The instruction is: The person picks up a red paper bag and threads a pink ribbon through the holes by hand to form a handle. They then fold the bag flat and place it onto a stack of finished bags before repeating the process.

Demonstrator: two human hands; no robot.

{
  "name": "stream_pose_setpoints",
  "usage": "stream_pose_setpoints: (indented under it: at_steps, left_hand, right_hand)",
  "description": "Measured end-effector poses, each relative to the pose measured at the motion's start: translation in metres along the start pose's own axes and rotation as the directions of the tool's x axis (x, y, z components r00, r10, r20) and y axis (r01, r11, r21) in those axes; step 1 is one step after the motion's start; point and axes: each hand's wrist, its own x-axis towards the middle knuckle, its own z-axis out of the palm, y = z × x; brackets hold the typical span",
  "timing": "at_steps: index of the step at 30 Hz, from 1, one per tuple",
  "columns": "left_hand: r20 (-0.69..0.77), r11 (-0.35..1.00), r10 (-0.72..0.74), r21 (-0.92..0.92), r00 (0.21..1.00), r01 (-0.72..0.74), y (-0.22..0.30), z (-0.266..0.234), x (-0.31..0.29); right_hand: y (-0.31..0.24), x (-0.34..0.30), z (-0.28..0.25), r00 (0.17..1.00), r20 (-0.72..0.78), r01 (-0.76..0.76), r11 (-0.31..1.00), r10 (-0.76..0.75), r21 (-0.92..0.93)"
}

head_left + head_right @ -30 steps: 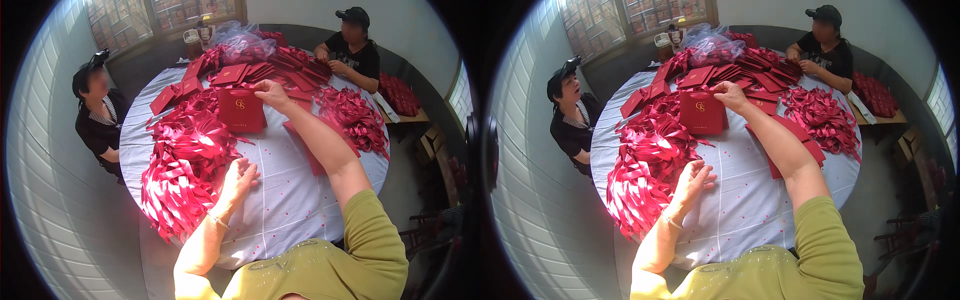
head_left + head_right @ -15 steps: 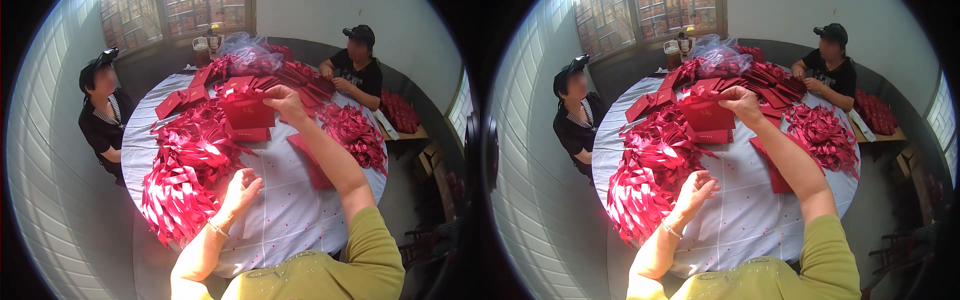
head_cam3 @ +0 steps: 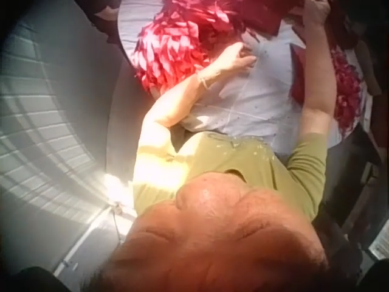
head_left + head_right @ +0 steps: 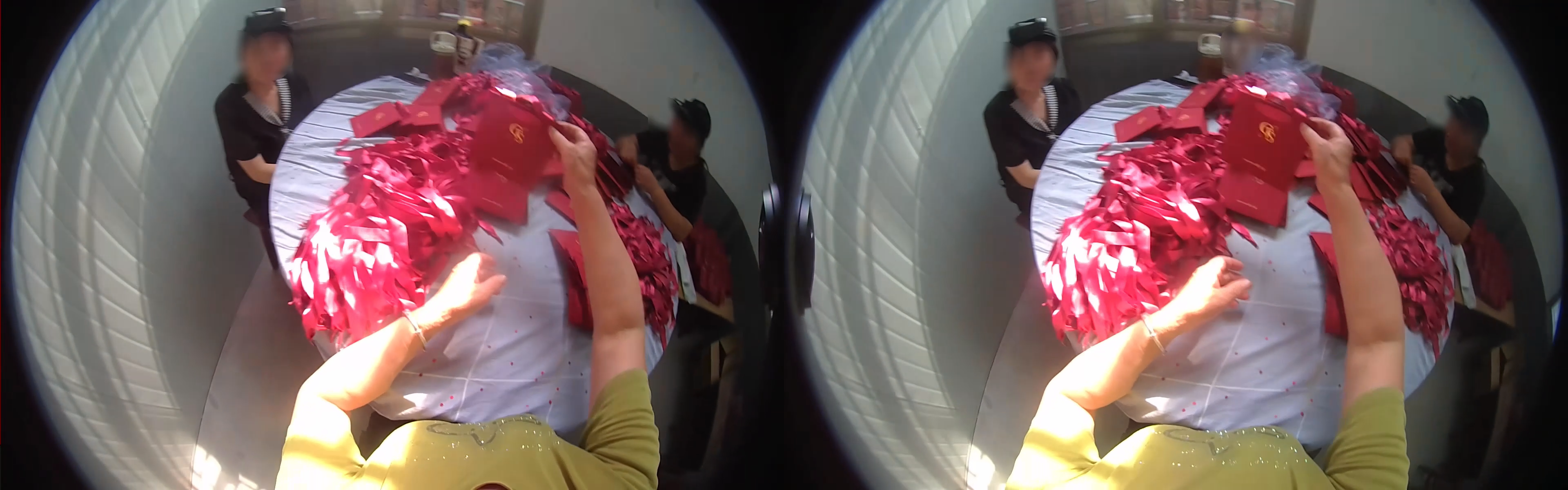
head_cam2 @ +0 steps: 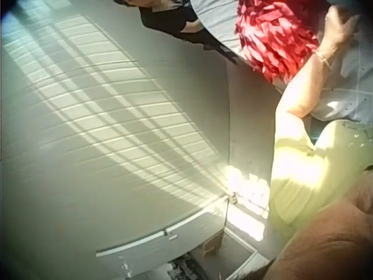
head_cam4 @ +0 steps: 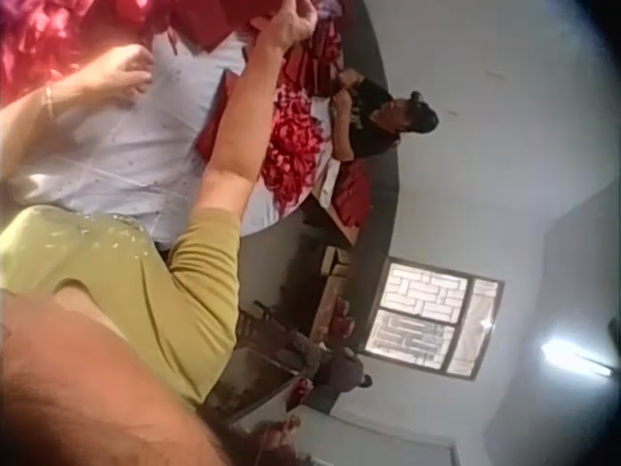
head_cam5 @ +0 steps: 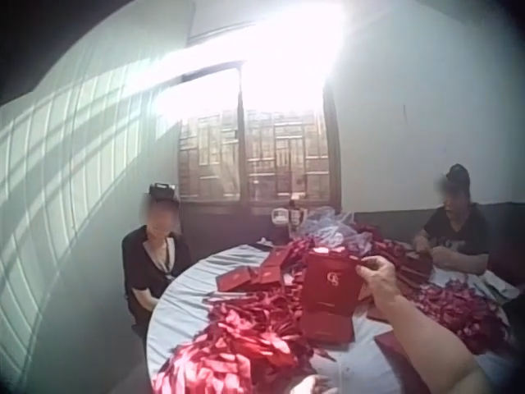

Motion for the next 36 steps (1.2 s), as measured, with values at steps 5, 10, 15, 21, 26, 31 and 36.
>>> stream_pose_setpoints:
  at_steps: [5,10,15,21,26,31,36]
  left_hand:
    - [-0.019,0.992,0.008,-0.122,1.000,-0.010,-0.003,-0.010,-0.003]
    - [0.013,0.990,-0.010,-0.141,1.000,0.011,0.003,-0.009,-0.008]
    - [-0.010,0.995,-0.001,-0.104,1.000,0.000,0.011,0.005,0.001]
    - [-0.032,0.987,-0.028,-0.162,0.999,0.023,0.003,-0.011,-0.007]
    - [0.020,0.991,-0.031,-0.128,0.999,0.033,0.004,0.000,-0.001]
    - [0.028,0.996,-0.054,-0.069,0.998,0.056,0.000,0.000,-0.005]
    - [0.027,0.994,-0.091,-0.052,0.996,0.092,-0.001,0.000,-0.005]
  right_hand:
    - [0.075,-0.004,0.015,0.998,0.019,-0.064,0.990,0.067,-0.124]
    - [0.091,-0.027,0.023,0.975,-0.067,-0.217,0.971,0.210,-0.102]
    - [0.117,-0.013,-0.013,0.991,-0.130,-0.078,0.927,0.032,-0.366]
    - [0.044,-0.040,-0.041,0.905,0.177,-0.316,0.891,0.386,-0.327]
    - [-0.003,-0.069,-0.140,0.806,0.428,-0.058,0.774,0.409,-0.631]
    - [-0.045,-0.119,-0.153,0.615,0.556,0.194,0.577,0.559,-0.794]
    - [-0.023,-0.131,-0.156,0.695,0.577,0.179,0.674,0.429,-0.717]
